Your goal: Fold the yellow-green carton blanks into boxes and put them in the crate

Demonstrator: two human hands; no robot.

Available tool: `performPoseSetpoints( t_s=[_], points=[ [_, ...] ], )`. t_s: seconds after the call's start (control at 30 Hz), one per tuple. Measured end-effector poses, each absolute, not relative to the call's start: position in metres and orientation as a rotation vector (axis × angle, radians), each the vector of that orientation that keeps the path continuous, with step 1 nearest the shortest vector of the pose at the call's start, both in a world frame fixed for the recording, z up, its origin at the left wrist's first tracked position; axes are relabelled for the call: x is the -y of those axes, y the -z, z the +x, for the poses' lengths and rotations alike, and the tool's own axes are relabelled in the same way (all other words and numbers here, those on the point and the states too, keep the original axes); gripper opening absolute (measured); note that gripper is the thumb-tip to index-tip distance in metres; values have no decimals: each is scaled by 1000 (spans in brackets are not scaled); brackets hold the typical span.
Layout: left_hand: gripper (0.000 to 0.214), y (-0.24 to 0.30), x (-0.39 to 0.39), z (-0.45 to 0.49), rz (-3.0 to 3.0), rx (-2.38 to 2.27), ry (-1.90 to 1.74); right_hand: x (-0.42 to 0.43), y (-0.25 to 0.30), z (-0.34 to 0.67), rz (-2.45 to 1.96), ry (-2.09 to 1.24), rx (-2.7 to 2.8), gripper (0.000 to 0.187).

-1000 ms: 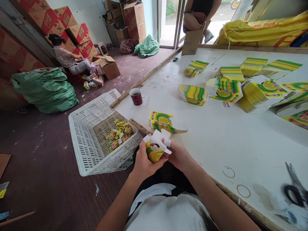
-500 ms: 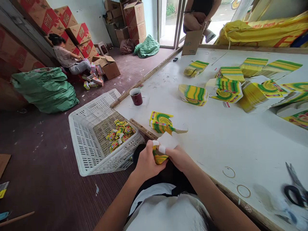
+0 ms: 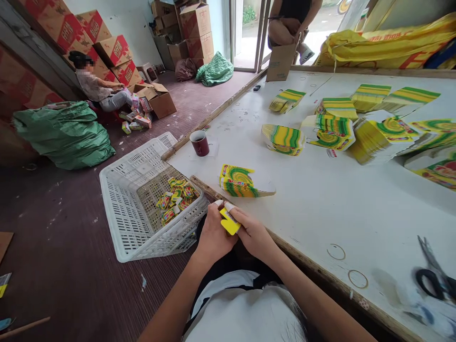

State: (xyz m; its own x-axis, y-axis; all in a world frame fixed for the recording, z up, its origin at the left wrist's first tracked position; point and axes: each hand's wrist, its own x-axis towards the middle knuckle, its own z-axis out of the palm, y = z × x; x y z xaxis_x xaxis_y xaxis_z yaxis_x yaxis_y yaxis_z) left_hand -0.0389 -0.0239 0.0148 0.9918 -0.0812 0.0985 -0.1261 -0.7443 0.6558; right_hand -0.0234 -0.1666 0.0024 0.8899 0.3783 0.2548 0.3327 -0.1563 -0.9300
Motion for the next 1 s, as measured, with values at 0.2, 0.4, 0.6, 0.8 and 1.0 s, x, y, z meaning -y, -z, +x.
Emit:
performPoseSetpoints(
  t_s=[0.2,0.4,0.6,0.8,1.0],
  points=[
    [44,-35,7,-39,2479,129,-44,180,7,-14,-1853,77,641,51],
    [46,-55,1,-33,2446,161,91,199,0,-4,-1857,-90,777,26],
    [46,-58,5,-30,2473,222,67,202,-7,-2,-1768,-156,796,22],
    [45,-54,7,-34,2498,199,20,183,1,-15,-1780,-100,714,40],
    [43,-52,11,-36,2485,184,-18,183,-5,-16,-1732,-179,585,59]
  ],
)
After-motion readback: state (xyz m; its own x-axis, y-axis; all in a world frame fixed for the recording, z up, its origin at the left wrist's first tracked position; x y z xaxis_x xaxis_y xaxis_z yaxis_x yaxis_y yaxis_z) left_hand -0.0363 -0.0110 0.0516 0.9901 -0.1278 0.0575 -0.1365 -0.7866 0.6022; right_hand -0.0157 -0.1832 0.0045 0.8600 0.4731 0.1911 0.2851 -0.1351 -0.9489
